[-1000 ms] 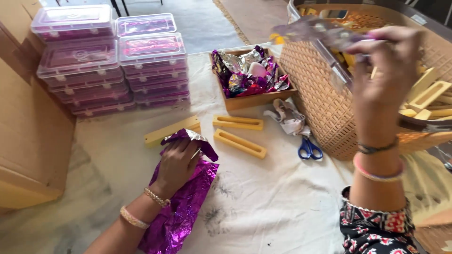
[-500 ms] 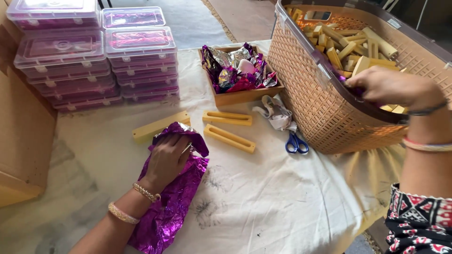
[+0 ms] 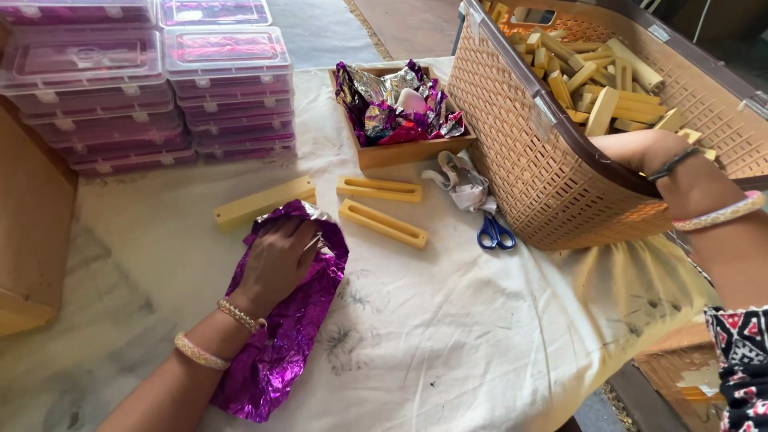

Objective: The person sits on the floor and wraps small rectangular wooden blocks in shiny purple foil. They pick up a block, place it on a sheet of foil, fold the foil around it, and then place the wrapped item into a wooden box.

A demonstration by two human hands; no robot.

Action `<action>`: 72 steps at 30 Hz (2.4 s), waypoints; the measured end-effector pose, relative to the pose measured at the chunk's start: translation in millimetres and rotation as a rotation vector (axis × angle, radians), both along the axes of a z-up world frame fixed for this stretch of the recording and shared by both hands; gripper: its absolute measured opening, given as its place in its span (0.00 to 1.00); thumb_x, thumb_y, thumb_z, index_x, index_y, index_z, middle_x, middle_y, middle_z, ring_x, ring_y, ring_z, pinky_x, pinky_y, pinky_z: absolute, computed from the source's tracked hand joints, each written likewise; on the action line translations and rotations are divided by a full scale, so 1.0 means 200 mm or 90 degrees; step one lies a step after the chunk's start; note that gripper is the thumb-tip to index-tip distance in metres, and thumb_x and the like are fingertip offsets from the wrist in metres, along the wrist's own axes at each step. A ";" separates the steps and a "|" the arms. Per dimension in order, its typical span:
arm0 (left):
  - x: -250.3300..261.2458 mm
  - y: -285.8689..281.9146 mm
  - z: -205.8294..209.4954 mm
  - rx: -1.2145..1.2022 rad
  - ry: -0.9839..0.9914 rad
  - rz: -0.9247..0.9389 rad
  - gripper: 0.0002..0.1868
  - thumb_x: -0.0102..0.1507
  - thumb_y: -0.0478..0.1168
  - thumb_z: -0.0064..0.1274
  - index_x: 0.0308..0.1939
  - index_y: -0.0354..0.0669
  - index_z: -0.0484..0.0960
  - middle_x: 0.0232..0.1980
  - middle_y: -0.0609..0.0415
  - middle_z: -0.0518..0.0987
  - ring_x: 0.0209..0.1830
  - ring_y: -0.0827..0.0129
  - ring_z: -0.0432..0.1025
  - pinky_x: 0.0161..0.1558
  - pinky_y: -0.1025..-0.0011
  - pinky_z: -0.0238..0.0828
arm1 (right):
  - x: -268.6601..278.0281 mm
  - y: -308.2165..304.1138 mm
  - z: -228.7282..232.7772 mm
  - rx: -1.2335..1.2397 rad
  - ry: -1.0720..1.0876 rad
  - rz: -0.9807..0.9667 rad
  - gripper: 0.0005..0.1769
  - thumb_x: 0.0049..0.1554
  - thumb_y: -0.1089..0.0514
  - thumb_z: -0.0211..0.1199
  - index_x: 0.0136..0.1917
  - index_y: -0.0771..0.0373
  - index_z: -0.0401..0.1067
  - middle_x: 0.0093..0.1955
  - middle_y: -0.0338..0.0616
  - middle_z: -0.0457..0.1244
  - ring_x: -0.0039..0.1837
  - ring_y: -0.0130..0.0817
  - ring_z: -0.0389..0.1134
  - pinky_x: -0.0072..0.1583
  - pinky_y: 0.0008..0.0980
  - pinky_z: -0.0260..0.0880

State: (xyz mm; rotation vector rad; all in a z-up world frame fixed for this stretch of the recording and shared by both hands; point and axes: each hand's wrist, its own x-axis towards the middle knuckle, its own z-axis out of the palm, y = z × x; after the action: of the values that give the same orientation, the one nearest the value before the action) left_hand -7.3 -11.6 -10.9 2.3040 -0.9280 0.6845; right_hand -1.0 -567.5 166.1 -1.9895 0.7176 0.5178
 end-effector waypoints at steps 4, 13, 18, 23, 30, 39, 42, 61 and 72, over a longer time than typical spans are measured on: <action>0.00 0.01 0.00 0.012 0.004 0.012 0.14 0.59 0.38 0.56 0.48 0.39 0.80 0.42 0.43 0.80 0.40 0.48 0.76 0.44 0.54 0.74 | 0.03 -0.12 -0.07 -0.034 0.017 -0.035 0.34 0.60 0.39 0.61 0.61 0.73 0.77 0.53 0.49 0.73 0.47 0.33 0.71 0.50 0.35 0.71; -0.01 0.01 0.01 0.015 0.005 0.001 0.15 0.59 0.38 0.56 0.49 0.37 0.79 0.41 0.42 0.80 0.36 0.47 0.76 0.41 0.53 0.75 | 0.06 -0.06 0.05 -0.241 -0.297 0.502 0.49 0.58 0.56 0.67 0.86 0.63 0.50 0.74 0.51 0.64 0.69 0.36 0.63 0.66 0.30 0.62; -0.02 0.00 0.01 0.002 0.014 0.003 0.13 0.59 0.38 0.57 0.46 0.40 0.79 0.39 0.43 0.80 0.37 0.47 0.76 0.40 0.53 0.74 | -0.09 0.23 0.20 -0.207 -0.028 0.167 0.34 0.64 0.42 0.53 0.73 0.67 0.68 0.70 0.47 0.67 0.67 0.35 0.66 0.65 0.30 0.64; 0.00 0.01 0.00 -0.014 0.018 -0.002 0.14 0.59 0.38 0.57 0.48 0.40 0.79 0.40 0.43 0.80 0.36 0.46 0.75 0.40 0.53 0.74 | 0.15 -0.32 -0.17 0.014 0.040 0.036 0.31 0.63 0.44 0.58 0.63 0.76 0.75 0.59 0.50 0.71 0.57 0.31 0.69 0.59 0.32 0.67; 0.03 0.03 -0.03 -0.123 0.005 0.016 0.13 0.64 0.38 0.55 0.50 0.38 0.77 0.43 0.41 0.79 0.40 0.44 0.76 0.41 0.51 0.73 | 0.26 -0.54 -0.24 -0.054 0.014 -0.020 0.30 0.66 0.43 0.57 0.64 0.74 0.76 0.59 0.48 0.71 0.54 0.32 0.68 0.56 0.34 0.65; 0.01 0.04 0.01 -0.106 -0.016 0.001 0.17 0.57 0.34 0.55 0.50 0.37 0.80 0.48 0.41 0.80 0.49 0.46 0.74 0.51 0.53 0.72 | 0.06 -0.06 0.09 -0.512 -0.824 0.225 0.15 0.80 0.52 0.52 0.64 0.68 0.65 0.53 0.47 0.66 0.46 0.26 0.69 0.41 0.21 0.69; 0.02 0.02 -0.04 0.008 -0.071 -0.032 0.15 0.52 0.33 0.56 0.44 0.38 0.82 0.49 0.43 0.80 0.54 0.51 0.73 0.59 0.56 0.70 | -0.08 0.10 0.13 -0.721 -0.983 0.142 0.06 0.77 0.60 0.55 0.60 0.63 0.71 0.47 0.44 0.67 0.46 0.29 0.71 0.45 0.22 0.70; -0.05 0.01 0.08 0.150 -0.086 -0.202 0.14 0.61 0.35 0.54 0.51 0.48 0.80 0.61 0.50 0.77 0.65 0.53 0.67 0.62 0.57 0.67 | 0.02 1.71 -0.33 -0.377 -0.483 0.708 0.31 0.56 0.37 0.67 0.66 0.52 0.66 0.62 0.52 0.55 0.67 0.54 0.59 0.66 0.47 0.62; -0.03 0.03 0.12 0.044 -0.024 -0.221 0.12 0.56 0.36 0.61 0.44 0.47 0.85 0.48 0.52 0.83 0.54 0.59 0.77 0.61 0.56 0.67 | 0.39 1.37 -0.64 -0.250 -0.612 0.585 0.20 0.48 0.62 0.74 0.53 0.57 0.73 0.57 0.44 0.60 0.52 0.37 0.70 0.55 0.35 0.77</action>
State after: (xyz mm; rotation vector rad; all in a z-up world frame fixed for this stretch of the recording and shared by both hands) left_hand -13.1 -6.0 12.8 2.1167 -1.3450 0.5548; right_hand 77.9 -292.6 38.0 -2.5144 -0.7774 -0.1439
